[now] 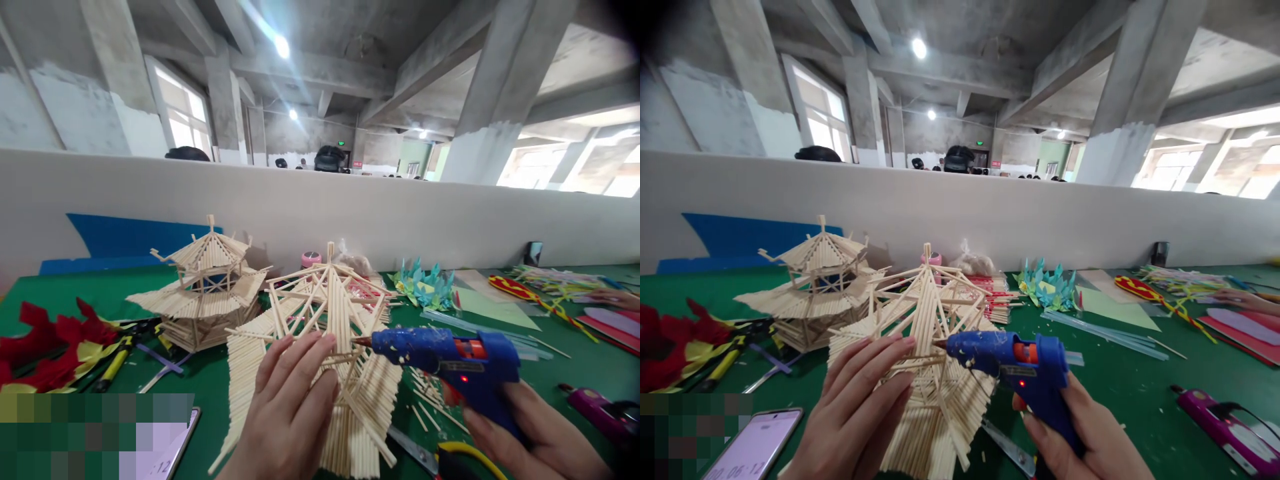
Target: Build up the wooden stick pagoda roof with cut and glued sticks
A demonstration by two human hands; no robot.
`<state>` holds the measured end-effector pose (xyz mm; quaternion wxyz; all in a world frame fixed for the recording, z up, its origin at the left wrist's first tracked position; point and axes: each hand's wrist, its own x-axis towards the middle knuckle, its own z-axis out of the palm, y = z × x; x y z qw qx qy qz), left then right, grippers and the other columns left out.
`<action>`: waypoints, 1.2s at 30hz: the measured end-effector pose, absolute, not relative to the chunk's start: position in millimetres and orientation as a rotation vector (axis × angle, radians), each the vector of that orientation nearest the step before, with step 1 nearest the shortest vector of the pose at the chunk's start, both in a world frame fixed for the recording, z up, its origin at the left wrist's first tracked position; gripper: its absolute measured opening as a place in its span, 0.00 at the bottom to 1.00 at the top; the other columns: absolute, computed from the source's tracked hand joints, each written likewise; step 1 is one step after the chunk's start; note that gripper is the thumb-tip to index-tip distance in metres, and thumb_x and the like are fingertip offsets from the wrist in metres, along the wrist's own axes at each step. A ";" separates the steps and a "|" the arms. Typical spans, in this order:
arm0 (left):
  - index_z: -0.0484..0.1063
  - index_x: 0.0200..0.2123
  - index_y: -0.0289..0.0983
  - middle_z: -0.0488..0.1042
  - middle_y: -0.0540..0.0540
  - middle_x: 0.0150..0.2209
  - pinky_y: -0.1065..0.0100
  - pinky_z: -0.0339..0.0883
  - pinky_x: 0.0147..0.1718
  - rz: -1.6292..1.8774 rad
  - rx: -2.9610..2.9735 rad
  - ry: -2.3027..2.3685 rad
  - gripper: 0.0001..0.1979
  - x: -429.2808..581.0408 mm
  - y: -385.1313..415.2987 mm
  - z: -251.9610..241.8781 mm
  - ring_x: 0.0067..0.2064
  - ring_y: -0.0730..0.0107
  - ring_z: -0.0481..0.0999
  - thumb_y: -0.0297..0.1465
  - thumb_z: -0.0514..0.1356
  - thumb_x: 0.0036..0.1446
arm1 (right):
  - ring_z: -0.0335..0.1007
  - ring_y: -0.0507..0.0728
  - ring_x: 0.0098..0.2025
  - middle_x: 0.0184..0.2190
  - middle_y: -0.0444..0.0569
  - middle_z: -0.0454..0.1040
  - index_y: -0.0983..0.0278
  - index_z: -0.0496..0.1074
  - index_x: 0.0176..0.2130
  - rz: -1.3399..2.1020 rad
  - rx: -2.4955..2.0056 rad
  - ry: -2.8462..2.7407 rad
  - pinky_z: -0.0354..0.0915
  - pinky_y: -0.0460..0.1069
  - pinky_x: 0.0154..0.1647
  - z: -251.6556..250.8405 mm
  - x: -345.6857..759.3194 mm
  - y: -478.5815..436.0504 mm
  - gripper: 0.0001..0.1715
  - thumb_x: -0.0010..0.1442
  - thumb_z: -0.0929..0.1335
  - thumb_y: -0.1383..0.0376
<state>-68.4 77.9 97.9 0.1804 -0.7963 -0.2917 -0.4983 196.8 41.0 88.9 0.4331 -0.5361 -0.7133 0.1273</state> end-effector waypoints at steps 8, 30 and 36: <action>0.69 0.33 0.36 0.71 0.42 0.46 0.55 0.56 0.48 -1.400 -2.234 -0.867 0.10 -68.9 79.4 92.3 0.49 0.60 0.67 0.19 0.54 0.49 | 0.70 0.59 0.43 0.37 0.48 0.75 0.59 0.66 0.42 0.239 -1.297 -1.912 0.70 0.46 0.35 120.8 181.5 55.2 0.14 0.55 0.62 0.60; 0.69 0.34 0.36 0.71 0.42 0.46 0.55 0.56 0.49 -1.348 -2.270 -0.926 0.11 -71.2 75.7 95.5 0.49 0.60 0.67 0.18 0.54 0.48 | 0.71 0.57 0.38 0.39 0.51 0.73 0.62 0.58 0.50 0.164 -1.249 -1.953 0.69 0.47 0.36 126.4 175.4 61.8 0.21 0.57 0.61 0.62; 0.69 0.32 0.37 0.71 0.43 0.46 0.56 0.56 0.48 -1.394 -2.210 -0.884 0.09 -69.4 80.2 92.9 0.48 0.61 0.68 0.20 0.53 0.50 | 0.71 0.57 0.38 0.40 0.51 0.73 0.62 0.56 0.52 0.119 -1.275 -1.940 0.69 0.47 0.36 124.9 174.1 60.5 0.22 0.58 0.60 0.61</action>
